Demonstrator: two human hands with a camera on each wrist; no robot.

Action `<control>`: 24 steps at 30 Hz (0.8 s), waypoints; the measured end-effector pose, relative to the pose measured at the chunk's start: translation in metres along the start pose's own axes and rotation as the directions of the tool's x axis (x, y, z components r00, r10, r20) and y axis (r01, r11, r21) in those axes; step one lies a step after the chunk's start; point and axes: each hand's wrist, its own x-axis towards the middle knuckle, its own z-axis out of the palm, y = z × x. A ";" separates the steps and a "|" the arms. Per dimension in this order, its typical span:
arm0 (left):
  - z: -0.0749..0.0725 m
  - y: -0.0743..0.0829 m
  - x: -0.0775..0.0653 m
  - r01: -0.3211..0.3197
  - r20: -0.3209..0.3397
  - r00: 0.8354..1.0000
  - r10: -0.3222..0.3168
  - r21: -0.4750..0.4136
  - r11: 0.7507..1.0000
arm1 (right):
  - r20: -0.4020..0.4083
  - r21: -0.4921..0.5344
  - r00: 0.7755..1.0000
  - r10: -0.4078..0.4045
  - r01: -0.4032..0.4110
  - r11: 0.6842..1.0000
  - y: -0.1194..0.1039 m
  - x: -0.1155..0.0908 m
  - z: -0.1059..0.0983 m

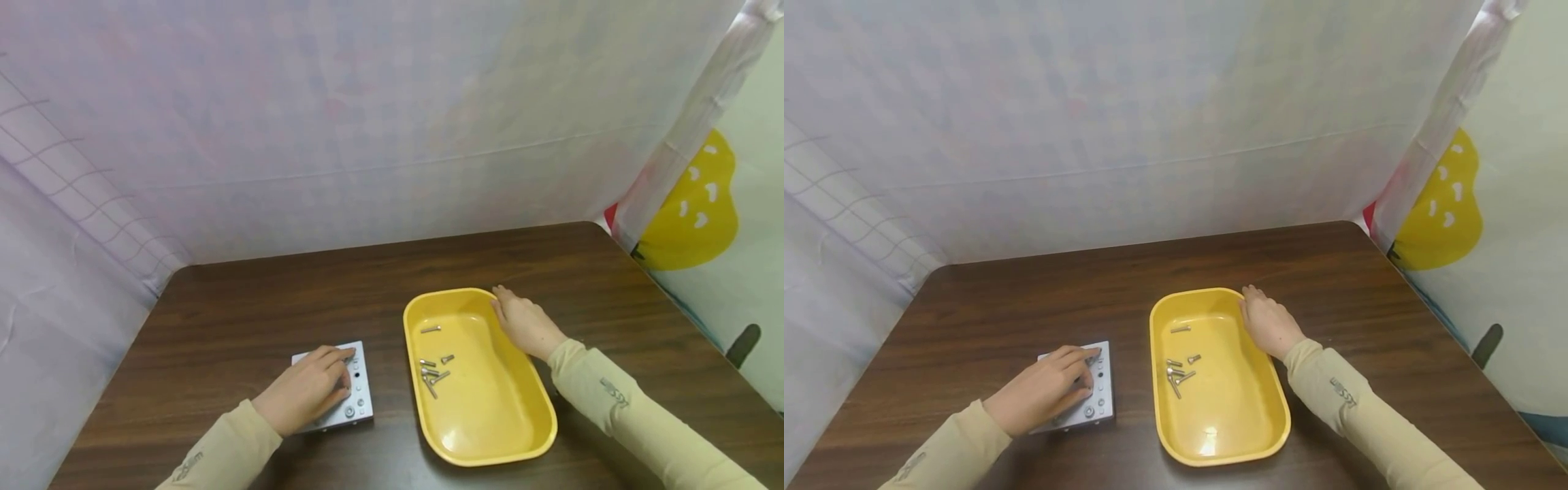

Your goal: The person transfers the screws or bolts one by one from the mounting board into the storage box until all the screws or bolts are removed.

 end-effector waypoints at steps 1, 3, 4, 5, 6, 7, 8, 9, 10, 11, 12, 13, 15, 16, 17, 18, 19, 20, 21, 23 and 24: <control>0.000 0.000 0.000 -0.007 0.000 1.000 0.007 0.007 1.000 | 0.000 0.000 1.000 0.001 -0.001 1.000 0.000 0.000 0.000; -0.001 -0.001 0.001 -0.017 -0.004 1.000 0.017 0.016 1.000 | 0.000 -0.002 1.000 0.001 -0.001 1.000 0.000 0.000 0.000; -0.002 -0.001 0.002 -0.022 -0.004 1.000 0.022 0.022 1.000 | -0.004 -0.003 1.000 -0.002 0.001 1.000 0.000 0.000 0.000; -0.002 -0.001 0.002 -0.026 -0.006 1.000 0.027 0.028 0.999 | -0.006 -0.003 1.000 -0.002 0.002 1.000 0.000 0.000 0.001; -0.004 -0.001 0.003 -0.029 -0.005 1.000 0.029 0.032 0.999 | -0.006 -0.004 1.000 -0.003 0.003 1.000 -0.001 0.000 0.001; -0.005 -0.001 0.003 -0.032 -0.004 0.999 0.032 0.037 0.999 | -0.007 -0.004 1.000 -0.002 0.002 1.000 -0.001 0.000 0.001; -0.006 -0.002 0.004 -0.033 -0.002 0.999 0.033 0.040 0.999 | -0.009 -0.005 1.000 -0.004 0.004 1.000 -0.001 0.001 0.001; -0.007 -0.002 0.004 -0.033 0.002 0.999 0.033 0.042 0.999 | -0.010 -0.006 1.000 -0.006 0.006 1.000 -0.001 0.001 0.001; -0.009 -0.002 0.005 -0.034 0.006 0.999 0.034 0.040 0.999 | -0.013 -0.008 1.000 -0.008 0.008 1.000 -0.002 0.001 0.001; -0.010 -0.002 0.006 -0.035 0.007 0.999 0.035 0.036 0.999 | -0.014 -0.009 1.000 -0.009 0.009 1.000 -0.002 0.001 0.001; -0.011 -0.002 0.008 -0.035 0.010 0.999 0.035 0.034 0.999 | -0.015 -0.009 1.000 -0.011 0.010 1.000 -0.002 0.001 0.001; -0.013 -0.002 0.009 -0.039 0.011 0.999 0.039 0.033 0.999 | -0.018 -0.010 1.000 -0.013 0.013 1.000 -0.002 0.001 0.001; -0.017 -0.002 0.013 -0.045 0.007 0.999 0.045 0.033 0.998 | -0.017 -0.008 1.000 -0.014 0.014 1.000 -0.002 0.002 0.001; -0.018 -0.002 0.016 -0.053 -0.004 0.999 0.053 0.037 0.998 | -0.015 -0.007 1.000 -0.013 0.012 1.000 -0.002 0.002 0.002; -0.020 -0.002 0.018 -0.062 -0.015 0.998 0.063 0.045 0.997 | -0.014 -0.005 1.000 -0.012 0.012 1.000 -0.002 0.002 0.002; -0.022 -0.002 0.021 -0.071 -0.023 0.997 0.072 0.053 0.996 | -0.014 -0.004 1.000 -0.012 0.012 1.000 -0.002 0.003 0.002; -0.024 -0.002 0.023 -0.077 -0.032 0.996 0.079 0.058 0.995 | -0.015 -0.004 1.000 -0.012 0.012 1.000 -0.002 0.003 0.003; -0.026 -0.003 0.026 -0.081 -0.038 0.996 0.083 0.060 0.995 | -0.013 -0.003 1.000 -0.010 0.010 1.000 -0.002 0.003 0.003; -0.027 -0.003 0.028 -0.085 -0.042 0.995 0.087 0.061 0.995 | -0.012 -0.001 1.000 -0.008 0.008 1.000 -0.002 0.003 0.003; -0.030 -0.002 0.034 -0.091 -0.033 0.995 0.093 0.062 0.994 | -0.013 0.000 1.000 -0.009 0.009 1.000 -0.003 0.003 0.004; -0.032 -0.002 0.036 -0.092 -0.023 0.995 0.093 0.059 0.994 | -0.012 -0.001 1.000 -0.009 0.009 1.000 -0.003 0.003 0.004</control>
